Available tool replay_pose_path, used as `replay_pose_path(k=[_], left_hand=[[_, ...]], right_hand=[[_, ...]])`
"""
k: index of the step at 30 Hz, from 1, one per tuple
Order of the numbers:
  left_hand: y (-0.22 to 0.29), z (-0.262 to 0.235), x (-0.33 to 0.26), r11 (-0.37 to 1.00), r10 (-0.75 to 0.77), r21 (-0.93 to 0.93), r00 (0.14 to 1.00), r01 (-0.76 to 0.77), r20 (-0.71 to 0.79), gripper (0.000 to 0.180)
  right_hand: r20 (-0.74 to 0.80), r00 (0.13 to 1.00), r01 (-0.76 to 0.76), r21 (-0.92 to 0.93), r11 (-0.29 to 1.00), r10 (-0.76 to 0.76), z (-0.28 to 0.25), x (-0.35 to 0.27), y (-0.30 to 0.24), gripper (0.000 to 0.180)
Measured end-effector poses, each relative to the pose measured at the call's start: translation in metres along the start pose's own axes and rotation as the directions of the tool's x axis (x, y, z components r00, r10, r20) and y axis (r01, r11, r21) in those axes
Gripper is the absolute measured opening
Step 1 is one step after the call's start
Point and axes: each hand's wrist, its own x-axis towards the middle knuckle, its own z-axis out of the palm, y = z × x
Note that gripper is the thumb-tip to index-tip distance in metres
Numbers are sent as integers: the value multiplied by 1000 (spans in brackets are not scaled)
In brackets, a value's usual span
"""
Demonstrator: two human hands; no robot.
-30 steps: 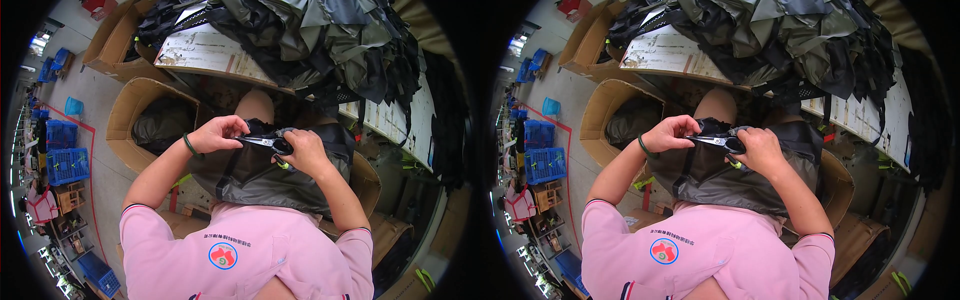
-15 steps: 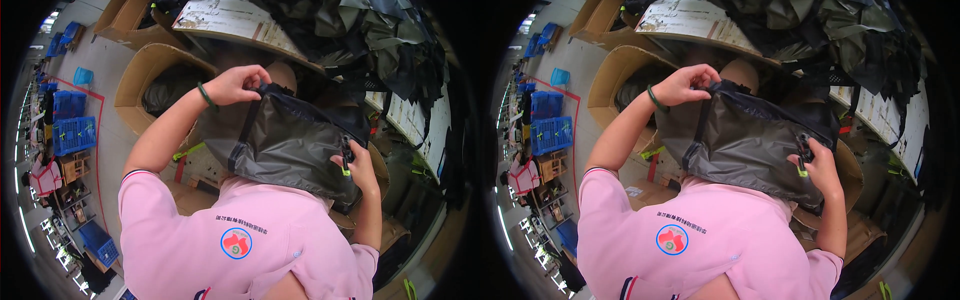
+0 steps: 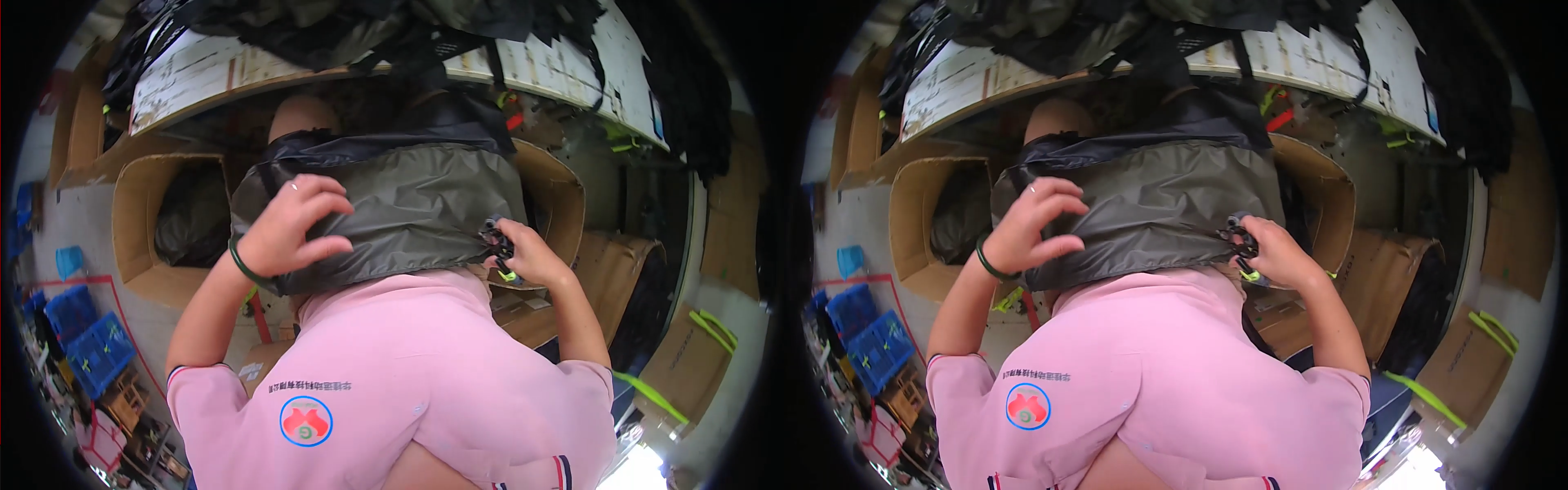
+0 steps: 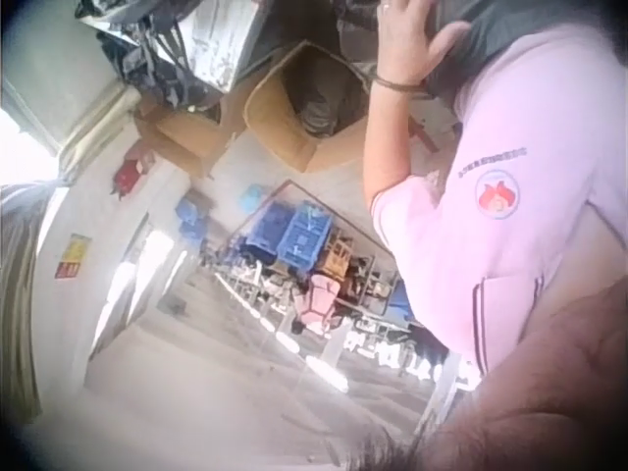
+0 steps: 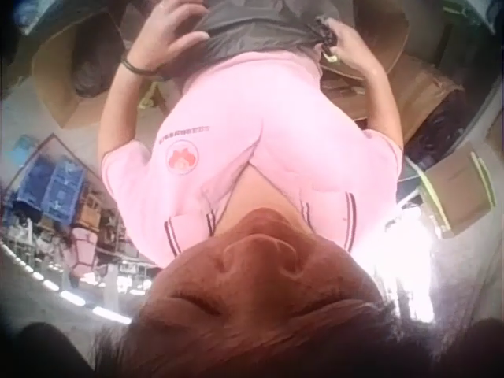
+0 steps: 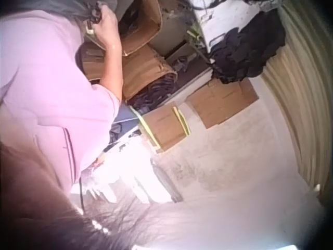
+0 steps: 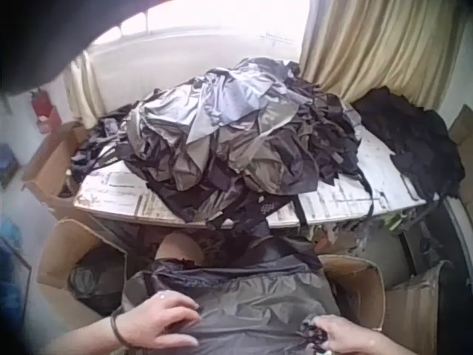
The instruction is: Trimming excess material and threads from fabric outdoor gear using scissors.
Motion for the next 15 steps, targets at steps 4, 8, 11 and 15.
replay_pose_path(k=[4,8,11,15], left_hand=[[31,61,31,977,179,-141,977,-162,115,40],[53,110,66,972,226,-100,958,-211,178,34],[44,141,82,970,244,-31,948,-243,204,28],[17,158,89,960,137,-280,916,-28,378,14]], right_hand=[[-69,998,14,-14,1000,-15,13,-5,10,38],[-32,992,-116,113,987,121,8,-6,1,35],[-76,988,-122,139,983,133,8,-13,5,42],[-187,981,-72,-158,985,42,-7,-25,3,50]])
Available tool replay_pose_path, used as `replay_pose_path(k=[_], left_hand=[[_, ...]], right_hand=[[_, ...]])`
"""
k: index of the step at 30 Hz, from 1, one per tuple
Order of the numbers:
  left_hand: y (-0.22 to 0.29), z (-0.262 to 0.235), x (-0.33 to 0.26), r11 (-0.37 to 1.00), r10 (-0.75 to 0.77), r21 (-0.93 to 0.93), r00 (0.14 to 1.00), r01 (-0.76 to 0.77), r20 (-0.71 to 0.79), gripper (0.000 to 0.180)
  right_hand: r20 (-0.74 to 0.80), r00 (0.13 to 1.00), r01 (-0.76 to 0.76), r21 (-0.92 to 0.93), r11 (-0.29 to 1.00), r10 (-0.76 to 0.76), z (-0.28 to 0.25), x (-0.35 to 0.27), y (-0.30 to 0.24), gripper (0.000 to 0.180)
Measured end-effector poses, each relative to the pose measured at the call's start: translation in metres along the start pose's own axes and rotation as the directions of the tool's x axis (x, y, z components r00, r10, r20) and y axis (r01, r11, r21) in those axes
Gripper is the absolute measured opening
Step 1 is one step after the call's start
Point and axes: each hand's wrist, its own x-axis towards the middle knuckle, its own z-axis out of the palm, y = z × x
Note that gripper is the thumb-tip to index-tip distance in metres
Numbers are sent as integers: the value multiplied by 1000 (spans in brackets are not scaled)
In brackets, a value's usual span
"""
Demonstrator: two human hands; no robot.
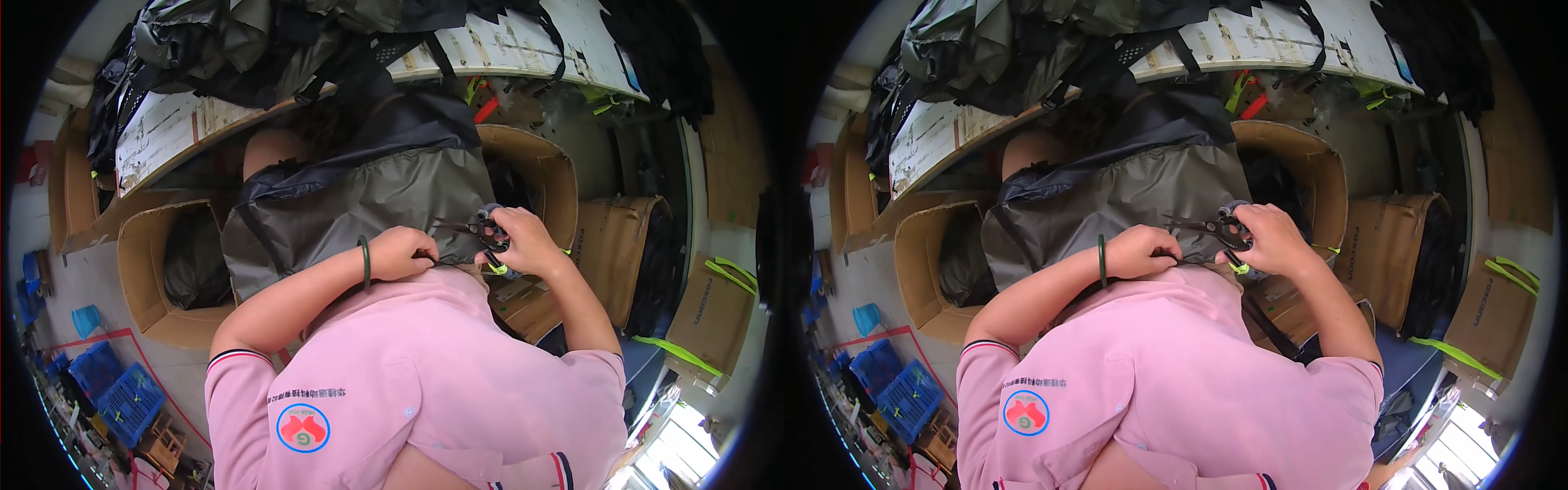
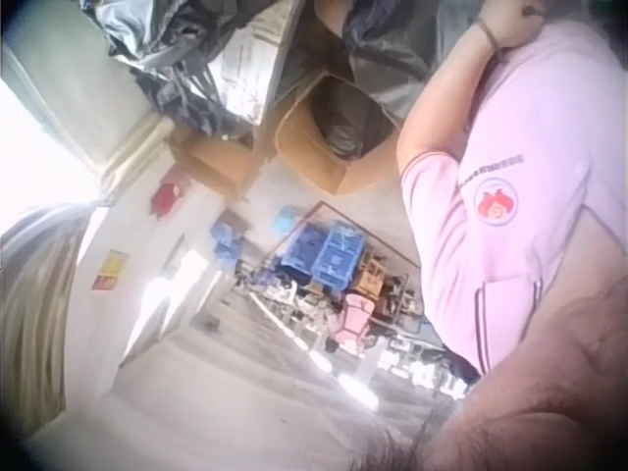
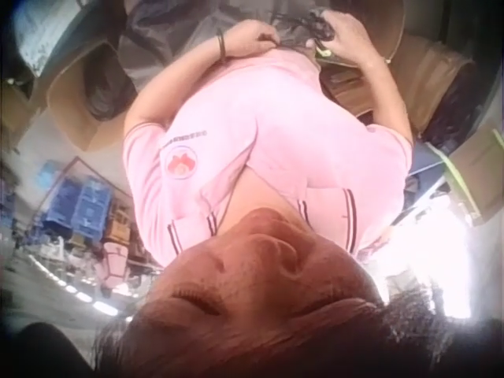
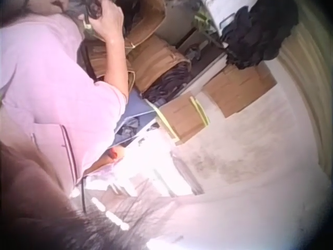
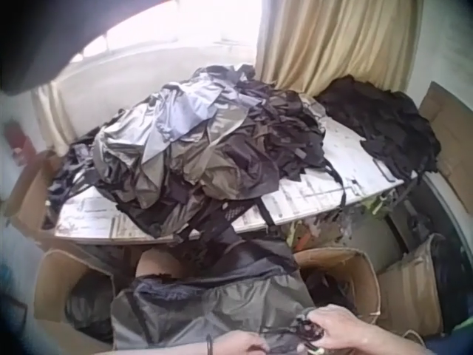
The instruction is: Trimming excess material and threads from fabric outdoor gear using scissors.
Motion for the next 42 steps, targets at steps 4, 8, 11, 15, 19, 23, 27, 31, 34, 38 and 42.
replay_pose_path(k=[4,8,11,15,19,23,27,31,34,38,42], left_hand=[[-4,-15,-5,685,-271,-631,931,364,242,17],[-4,-19,-7,568,-285,-735,926,370,247,17],[-2,-18,-8,549,-286,-753,928,363,238,17],[2,-19,-9,539,-283,-765,931,353,231,17],[0,-14,-9,518,-287,-783,933,343,219,17],[-1,-14,-9,498,-283,-799,934,337,218,16],[-4,-18,-8,543,-274,-772,939,330,209,16],[-5,-22,-16,647,-256,-708,955,283,148,20],[10,-40,-48,998,-29,53,1000,29,-12,53],[-10,-51,-117,951,-262,160,964,264,-34,32],[10,-118,-224,885,-465,-121,855,449,-228,24]], right_hand=[[-22,992,117,-218,969,-124,-23,-11,-1,51],[81,994,95,-316,944,-72,-30,-10,-4,48],[132,988,123,-320,939,-85,-26,-8,-3,47],[163,983,135,-299,945,-89,-25,-5,-9,47],[166,985,105,-312,944,-55,-22,-7,-9,47],[147,988,97,-283,954,-57,-19,-8,-4,50],[118,991,88,-293,952,-56,-15,-9,4,52],[47,999,37,-228,973,-27,-19,-5,6,55],[-58,998,-31,-144,989,23,-23,-4,10,56],[-150,985,-88,-6,996,86,-33,25,3,49],[-254,967,47,186,981,2,-41,67,-6,44]])
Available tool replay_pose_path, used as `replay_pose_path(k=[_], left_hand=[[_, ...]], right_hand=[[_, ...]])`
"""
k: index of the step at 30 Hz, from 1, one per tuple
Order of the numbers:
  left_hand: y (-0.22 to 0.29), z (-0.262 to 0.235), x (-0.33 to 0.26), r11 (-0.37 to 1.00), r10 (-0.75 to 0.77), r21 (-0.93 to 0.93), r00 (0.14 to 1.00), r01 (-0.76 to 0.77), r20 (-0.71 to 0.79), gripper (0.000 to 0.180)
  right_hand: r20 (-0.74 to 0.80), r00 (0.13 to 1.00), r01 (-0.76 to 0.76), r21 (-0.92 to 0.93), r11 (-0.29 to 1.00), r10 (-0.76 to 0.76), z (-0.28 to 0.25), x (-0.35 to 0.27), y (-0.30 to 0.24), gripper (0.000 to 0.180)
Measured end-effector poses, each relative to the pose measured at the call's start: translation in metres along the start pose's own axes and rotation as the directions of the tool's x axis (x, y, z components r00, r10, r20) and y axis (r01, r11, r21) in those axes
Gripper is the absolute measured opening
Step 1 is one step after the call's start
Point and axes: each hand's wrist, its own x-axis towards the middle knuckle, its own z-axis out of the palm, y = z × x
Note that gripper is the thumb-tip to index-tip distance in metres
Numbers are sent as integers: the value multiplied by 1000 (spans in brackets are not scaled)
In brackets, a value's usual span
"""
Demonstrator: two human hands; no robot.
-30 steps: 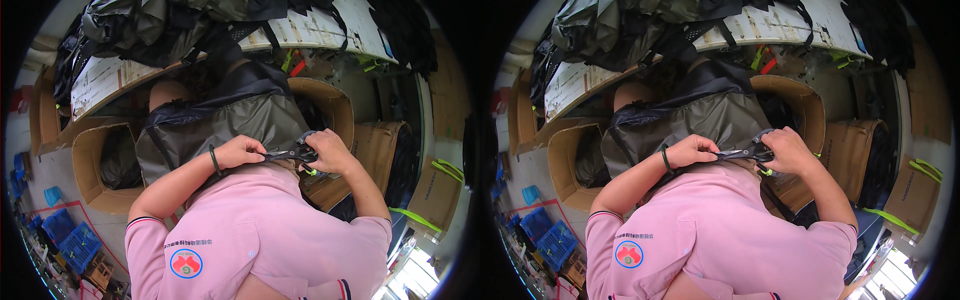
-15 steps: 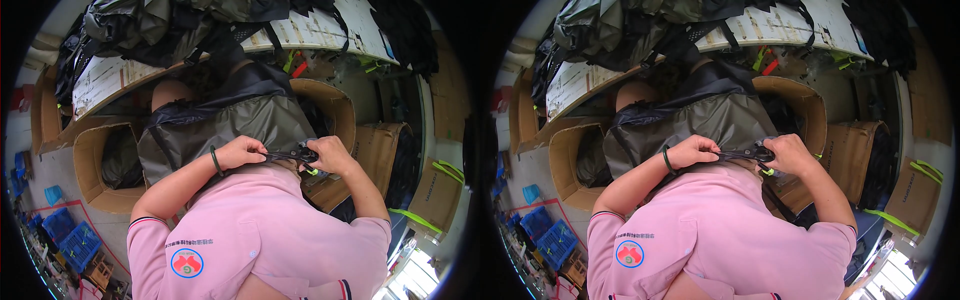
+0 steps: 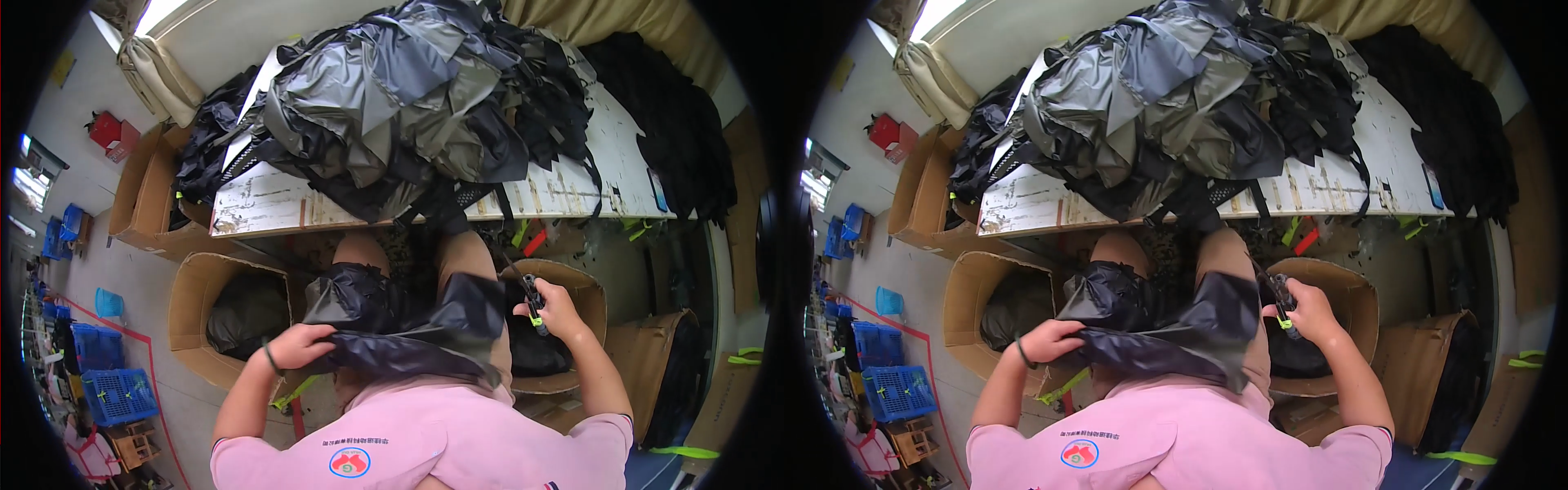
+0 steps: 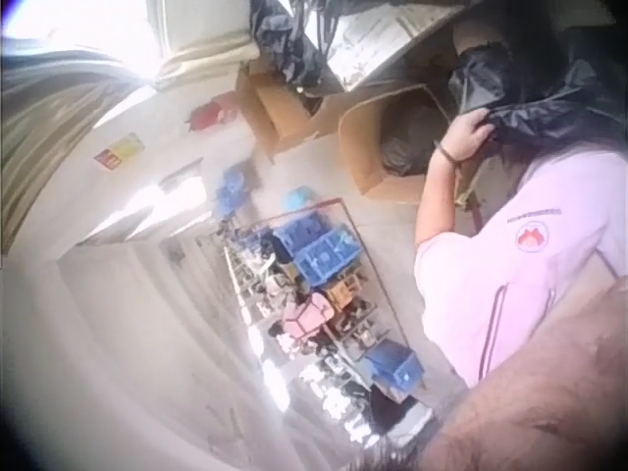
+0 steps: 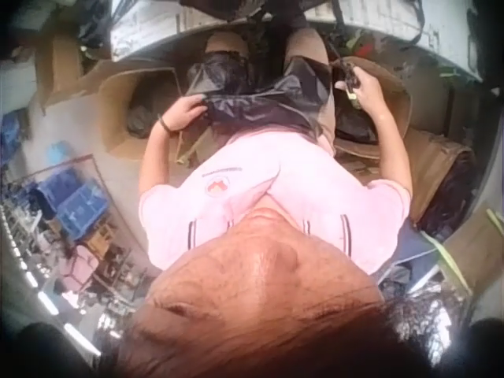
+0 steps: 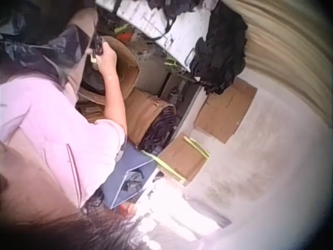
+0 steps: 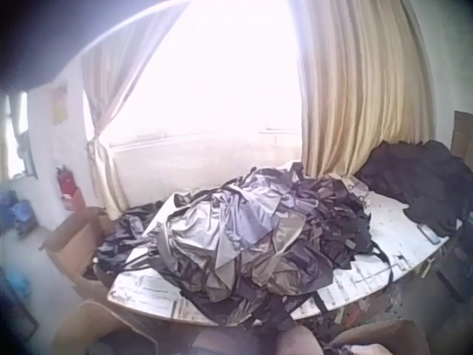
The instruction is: Trimming excess material and threads from fabric outdoor gear using scissors.
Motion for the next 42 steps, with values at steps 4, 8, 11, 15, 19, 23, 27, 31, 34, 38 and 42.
replay_pose_path(k=[4,8,11,15,19,23,27,31,34,38,42], left_hand=[[-47,-79,-117,962,-257,-21,881,271,-397,17],[-115,-102,-206,730,-527,129,673,671,-518,24],[-153,-83,-216,562,-720,175,583,808,-376,40],[-126,-79,-151,779,-571,24,724,627,-386,54],[-94,-101,-68,939,-338,-94,846,330,-412,39],[-59,-135,5,968,-189,-245,812,58,-552,31],[-32,-178,63,959,0,-161,566,-235,-824,35],[-17,-220,100,971,110,47,262,-236,-959,49],[16,-230,135,959,283,282,199,-34,-938,65],[69,-220,172,854,513,515,287,-75,-809,74],[110,-172,208,636,735,771,327,-32,-593,65]], right_hand=[[-39,994,100,56,993,-98,5,54,-22,46],[-179,959,239,104,966,-218,10,128,-80,47],[-335,878,352,-34,935,-343,15,186,-142,44],[-462,726,347,-393,851,-509,31,256,-216,47],[-465,726,178,-585,792,-507,53,321,-227,42],[-427,838,180,-371,911,-340,42,315,-228,33],[-344,822,476,-23,879,-454,-10,229,-221,20],[-143,908,419,333,844,-394,-61,117,-192,21],[-115,955,294,462,837,-272,-84,58,-153,24],[-49,972,231,347,909,-228,-105,-5,-119,26],[-12,989,143,341,929,-147,-102,-36,-90,26]])
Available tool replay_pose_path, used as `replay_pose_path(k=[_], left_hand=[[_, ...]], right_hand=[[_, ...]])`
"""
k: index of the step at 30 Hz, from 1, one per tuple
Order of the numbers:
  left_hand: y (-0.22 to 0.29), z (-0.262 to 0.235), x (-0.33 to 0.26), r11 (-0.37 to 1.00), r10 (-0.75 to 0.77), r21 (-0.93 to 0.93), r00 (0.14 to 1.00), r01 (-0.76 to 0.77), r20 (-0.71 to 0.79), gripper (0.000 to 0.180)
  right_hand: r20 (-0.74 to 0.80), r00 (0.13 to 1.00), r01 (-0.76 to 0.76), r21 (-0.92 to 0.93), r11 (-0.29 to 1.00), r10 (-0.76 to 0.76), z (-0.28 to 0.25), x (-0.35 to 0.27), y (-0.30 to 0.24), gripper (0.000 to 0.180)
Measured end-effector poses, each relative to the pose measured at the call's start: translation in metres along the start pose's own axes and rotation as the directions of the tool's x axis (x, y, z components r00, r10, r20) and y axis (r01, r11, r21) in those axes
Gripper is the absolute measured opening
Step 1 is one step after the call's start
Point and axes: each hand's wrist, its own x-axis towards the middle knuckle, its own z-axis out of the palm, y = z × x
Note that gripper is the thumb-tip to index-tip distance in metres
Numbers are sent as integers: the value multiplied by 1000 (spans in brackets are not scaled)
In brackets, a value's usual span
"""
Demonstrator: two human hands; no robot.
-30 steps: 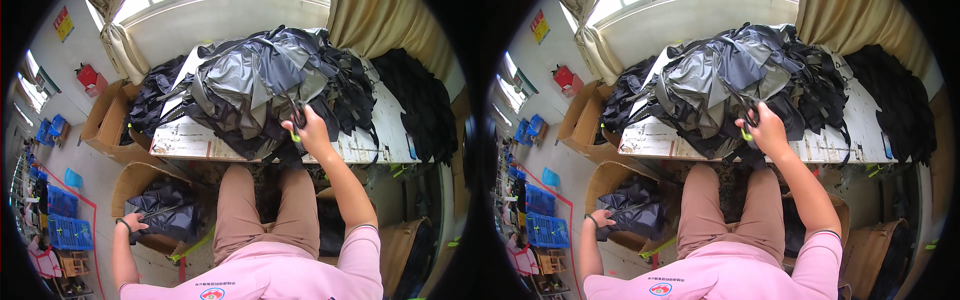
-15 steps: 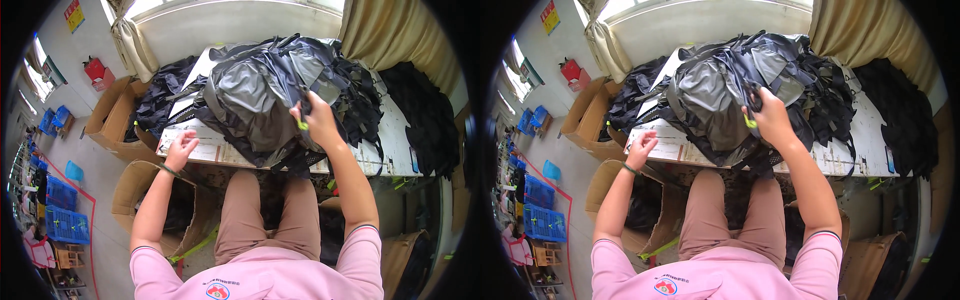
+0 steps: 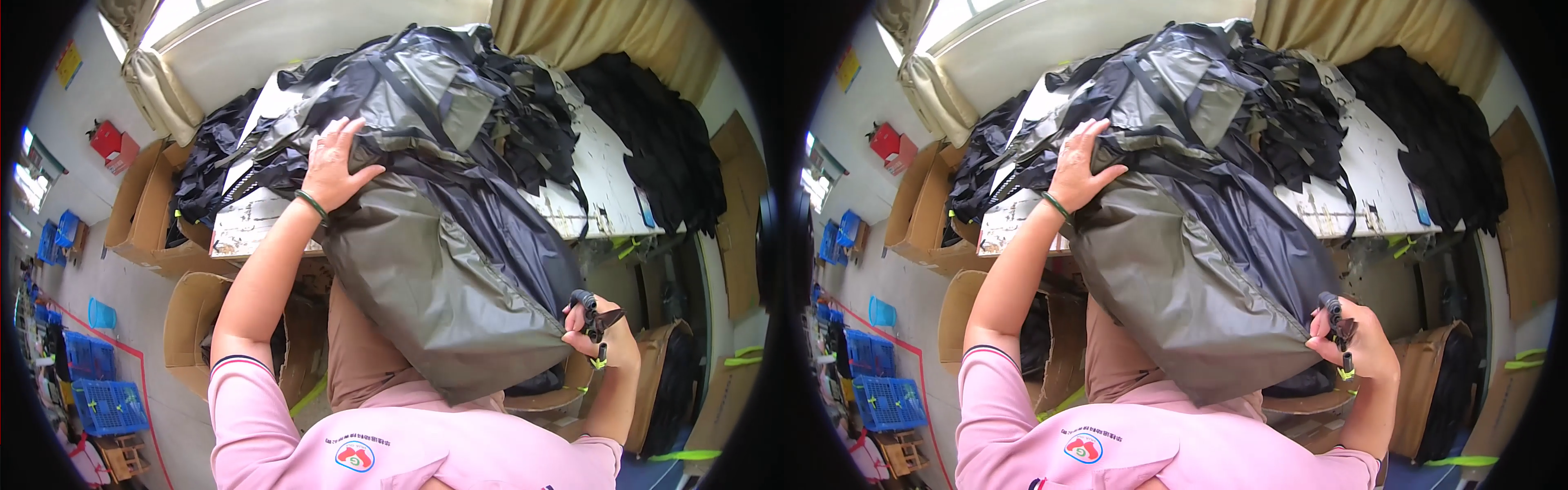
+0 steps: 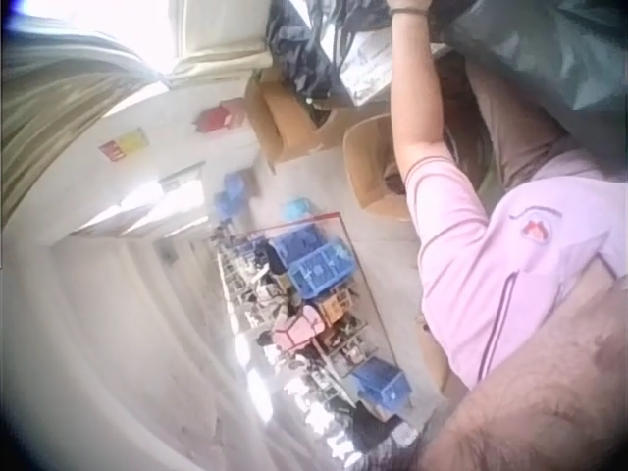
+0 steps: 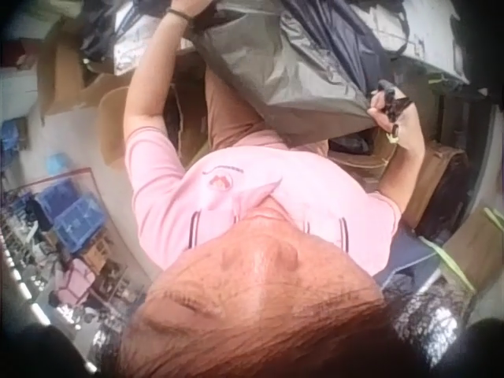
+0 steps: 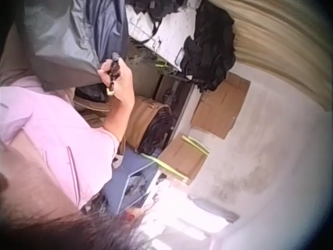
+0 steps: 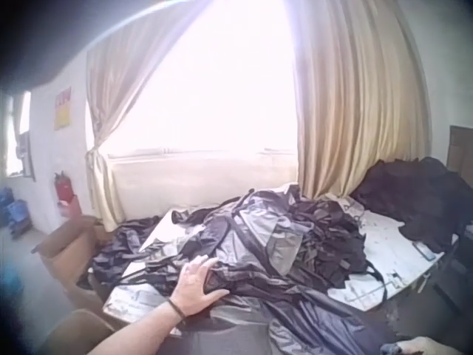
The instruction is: Trimming excess material and threads from fabric outdoor gear using scissors.
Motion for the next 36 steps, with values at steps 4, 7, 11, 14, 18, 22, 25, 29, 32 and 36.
replay_pose_path(k=[4,7,11,14,18,22,25,29,32,36], left_hand=[[4,19,-7,680,-251,-560,868,472,428,22],[22,-28,-35,-284,-345,-673,582,683,736,26],[19,-90,-122,-519,-338,-549,432,655,836,35],[27,-113,-198,-570,-380,-457,274,683,884,36],[42,-126,-258,-500,-467,-290,27,816,884,28],[34,-125,-310,381,-753,-93,368,920,546,39],[70,-137,-255,866,-378,-106,779,489,501,46],[96,-137,-239,924,-111,-196,723,327,682,42],[82,-125,-245,815,-135,-282,638,507,758,22],[63,-112,-257,301,-354,-339,434,891,828,14]], right_hand=[[-130,967,-238,-160,958,218,-11,-33,23,25],[-307,940,-269,-402,875,148,-31,-57,63,20],[-368,883,-391,-235,890,291,-43,-68,108,20],[-290,872,-455,-184,872,394,-35,-59,133,23],[-200,946,-311,-349,884,254,-5,-33,165,21],[-99,984,-179,-545,819,150,13,-10,174,25],[-105,973,-229,-561,795,206,18,-6,173,25],[-66,978,-200,-582,788,200,19,1,177,25],[-57,967,-237,-560,794,249,15,1,181,25],[-67,955,-277,-556,783,290,6,0,191,24]])
